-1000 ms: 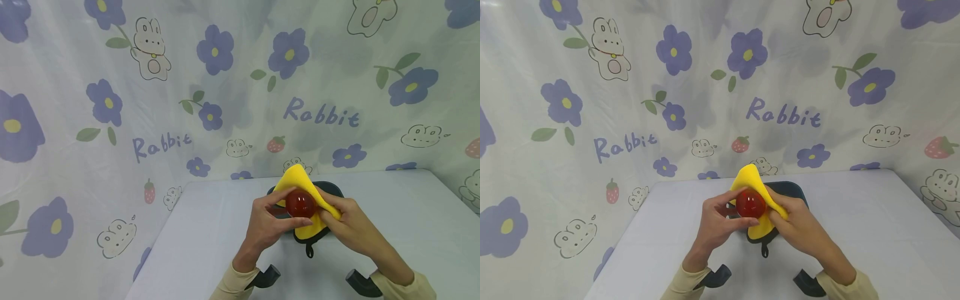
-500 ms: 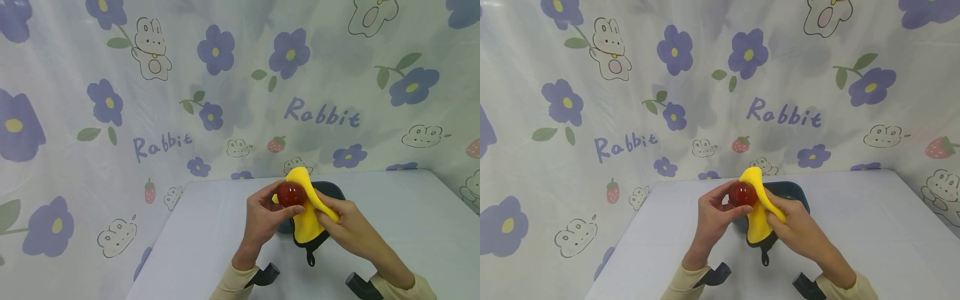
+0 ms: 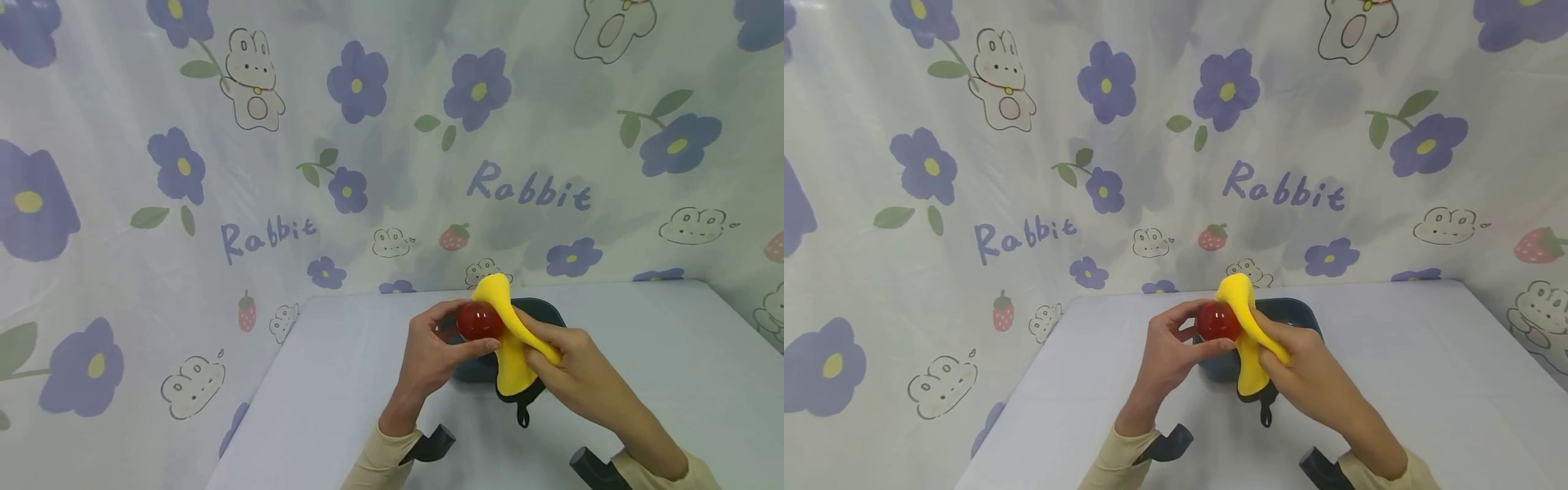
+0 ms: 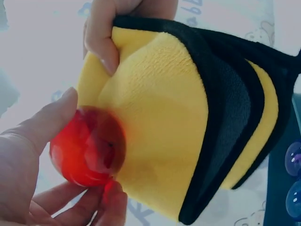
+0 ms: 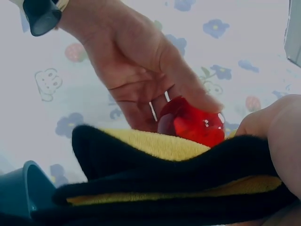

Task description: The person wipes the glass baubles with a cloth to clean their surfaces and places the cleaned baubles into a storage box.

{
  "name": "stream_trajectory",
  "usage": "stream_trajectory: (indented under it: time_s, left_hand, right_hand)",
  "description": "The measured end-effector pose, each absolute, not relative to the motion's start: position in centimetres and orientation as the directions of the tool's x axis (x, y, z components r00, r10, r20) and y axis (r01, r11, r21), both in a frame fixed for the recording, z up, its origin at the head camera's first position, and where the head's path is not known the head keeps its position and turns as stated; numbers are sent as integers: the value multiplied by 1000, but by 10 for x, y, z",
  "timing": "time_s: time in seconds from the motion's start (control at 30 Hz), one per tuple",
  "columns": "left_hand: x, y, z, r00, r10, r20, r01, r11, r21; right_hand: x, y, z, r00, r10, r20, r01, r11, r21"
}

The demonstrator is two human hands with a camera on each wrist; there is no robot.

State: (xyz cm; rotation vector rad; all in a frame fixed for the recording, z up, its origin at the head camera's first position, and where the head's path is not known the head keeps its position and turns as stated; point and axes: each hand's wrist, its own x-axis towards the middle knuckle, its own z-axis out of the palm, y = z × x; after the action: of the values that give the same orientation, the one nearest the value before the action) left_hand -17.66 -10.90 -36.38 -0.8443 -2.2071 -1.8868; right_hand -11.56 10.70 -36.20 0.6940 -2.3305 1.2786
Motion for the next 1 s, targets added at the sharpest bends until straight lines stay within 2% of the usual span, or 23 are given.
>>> stream_trajectory:
  time_s: [0.13,0.3,0.47,0.6,0.7,1.0]
  left_hand:
    - [-177,-109,-364,-847,359,392,454,103,885]
    - [-175,-106,-365,-846,398,354,437,138,889]
    - [-173,-102,-367,-830,429,357,455,149,878]
    - [-171,-101,-368,-813,441,381,483,145,863]
    - [-170,-101,-368,-791,457,406,515,141,845]
    - [-167,-101,-366,-730,500,465,594,128,794]
  right_hand:
    - [-113,108,-361,-775,-237,586,-619,473,-627]
    - [-113,108,-361,-710,-255,657,-674,519,-526]
    - [-117,109,-364,-627,-286,725,-731,538,-420]
    - [-120,110,-363,-591,-309,745,-753,542,-373]
    - [-122,112,-363,-602,-314,734,-747,547,-378]
    - [-129,118,-366,-708,-301,639,-686,511,-518]
